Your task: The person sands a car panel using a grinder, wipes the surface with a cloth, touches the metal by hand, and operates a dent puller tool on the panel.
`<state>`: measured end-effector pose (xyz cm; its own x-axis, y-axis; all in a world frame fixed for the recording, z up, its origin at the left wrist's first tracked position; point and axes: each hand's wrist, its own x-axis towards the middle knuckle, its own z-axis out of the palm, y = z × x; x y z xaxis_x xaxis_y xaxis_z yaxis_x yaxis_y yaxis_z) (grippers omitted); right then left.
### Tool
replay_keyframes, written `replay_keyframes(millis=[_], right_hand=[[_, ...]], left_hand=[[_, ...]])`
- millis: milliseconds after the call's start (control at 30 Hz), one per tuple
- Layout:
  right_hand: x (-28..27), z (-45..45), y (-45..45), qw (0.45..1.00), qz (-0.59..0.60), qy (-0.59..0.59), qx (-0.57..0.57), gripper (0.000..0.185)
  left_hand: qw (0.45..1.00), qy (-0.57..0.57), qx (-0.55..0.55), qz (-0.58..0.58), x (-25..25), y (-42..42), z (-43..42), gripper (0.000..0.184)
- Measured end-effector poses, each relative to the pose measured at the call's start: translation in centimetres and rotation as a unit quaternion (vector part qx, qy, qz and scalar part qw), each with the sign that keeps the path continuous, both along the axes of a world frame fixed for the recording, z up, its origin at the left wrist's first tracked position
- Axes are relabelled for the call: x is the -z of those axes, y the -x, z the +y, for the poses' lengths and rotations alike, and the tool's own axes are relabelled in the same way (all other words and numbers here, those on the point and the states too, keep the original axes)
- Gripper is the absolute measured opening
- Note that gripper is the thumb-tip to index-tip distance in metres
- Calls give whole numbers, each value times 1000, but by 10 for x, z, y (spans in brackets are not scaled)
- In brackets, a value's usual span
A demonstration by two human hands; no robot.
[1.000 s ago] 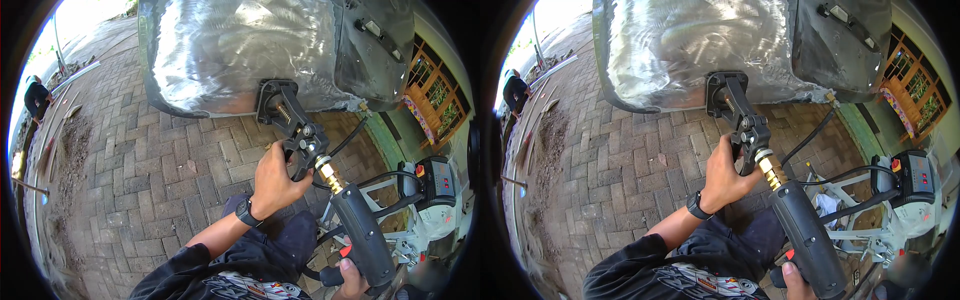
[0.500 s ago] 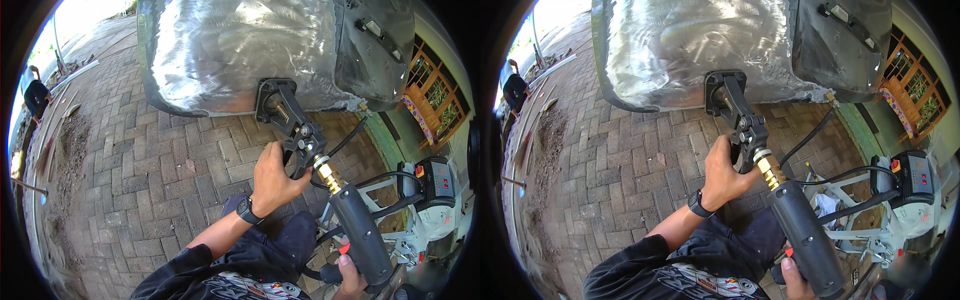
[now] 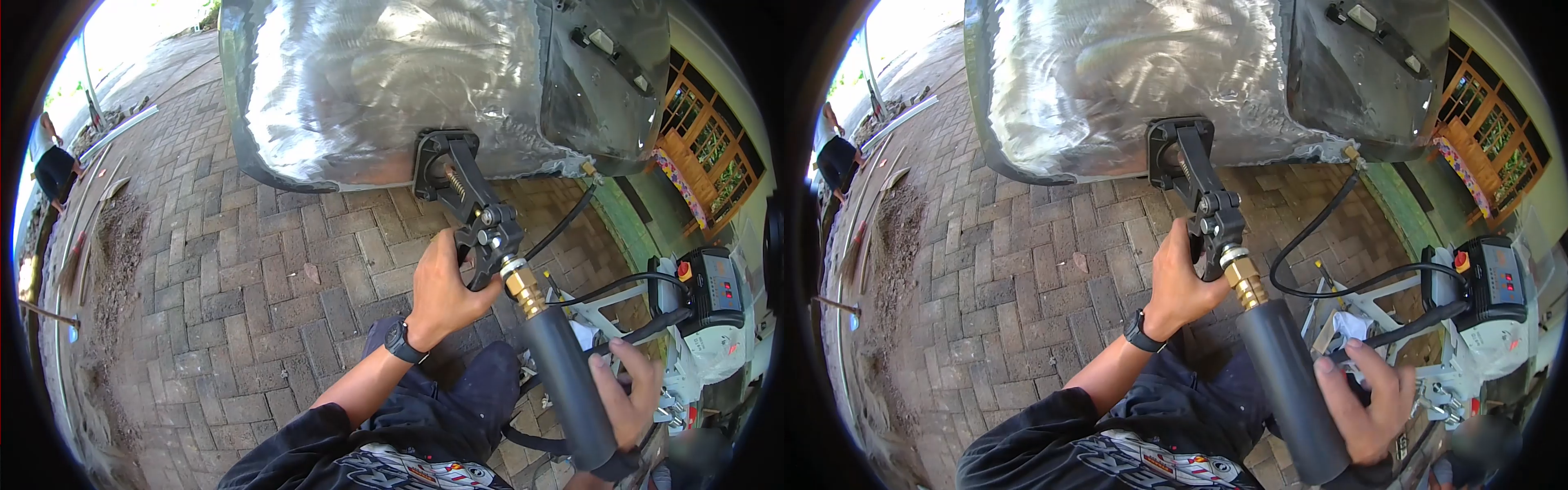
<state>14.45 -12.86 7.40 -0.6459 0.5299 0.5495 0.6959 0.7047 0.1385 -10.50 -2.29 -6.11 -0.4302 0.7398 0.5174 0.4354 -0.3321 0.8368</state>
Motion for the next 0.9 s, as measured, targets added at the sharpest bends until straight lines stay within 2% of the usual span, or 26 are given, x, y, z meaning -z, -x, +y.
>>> replay_keyframes(millis=[67, 100, 133, 200, 333, 433, 533, 567, 633, 667, 700, 733, 767, 800, 833, 900], right_hand=[[24, 4, 6, 973, 198, 114, -13, 57], [65, -18, -13, 828, 444, 339, 49, 59], [77, -18, -12, 720, 546, 428, 26, 58], [98, -24, -10, 434, 706, 560, -15, 57], [187, -28, -28, 412, 689, 583, 128, 45], [271, -37, -51, 370, 672, 597, 236, 38], [335, -68, -78, 381, 620, 648, 225, 34], [313, -71, -89, 456, 365, 758, 291, 31], [256, -59, -74, 686, 121, 654, 295, 24], [245, -52, -58, 771, -4, 571, 281, 21], [251, -41, -40, 793, 232, 509, 242, 23], [258, -17, -20, 903, 206, 329, 182, 32], [265, 7, -6, 952, 161, 218, 139, 44], [286, 22, 0, 937, 151, 290, 127, 48], [308, 33, 7, 854, 211, 453, 145, 47], [319, 42, 10, 823, 254, 484, 152, 47]], left_hand=[[1000, 3, 10, -8, -1, -3, -3, 60], [1000, 2, 11, -11, 0, -5, -5, 64], [1000, 4, 13, -13, 3, -8, -8, 69], [999, 46, -4, 27, 20, -13, -15, 74], [968, 208, 11, 139, 83, -20, -42, 68], [940, 274, 5, 202, 145, -30, -65, 70], [918, 320, 11, 233, 185, -35, -85, 70], [911, 334, 17, 240, 193, -34, -92, 70], [894, 371, 21, 249, 199, -37, -102, 71], [891, 375, 19, 255, 201, -38, -107, 72], [890, 374, 17, 260, 203, -40, -108, 73], [891, 371, 12, 263, 203, -43, -107, 73], [891, 367, 12, 266, 201, -47, -106, 74], [891, 364, 10, 270, 197, -50, -107, 75], [892, 360, 6, 275, 192, -51, -105, 75], [886, 364, 5, 287, 185, -51, -104, 76]])
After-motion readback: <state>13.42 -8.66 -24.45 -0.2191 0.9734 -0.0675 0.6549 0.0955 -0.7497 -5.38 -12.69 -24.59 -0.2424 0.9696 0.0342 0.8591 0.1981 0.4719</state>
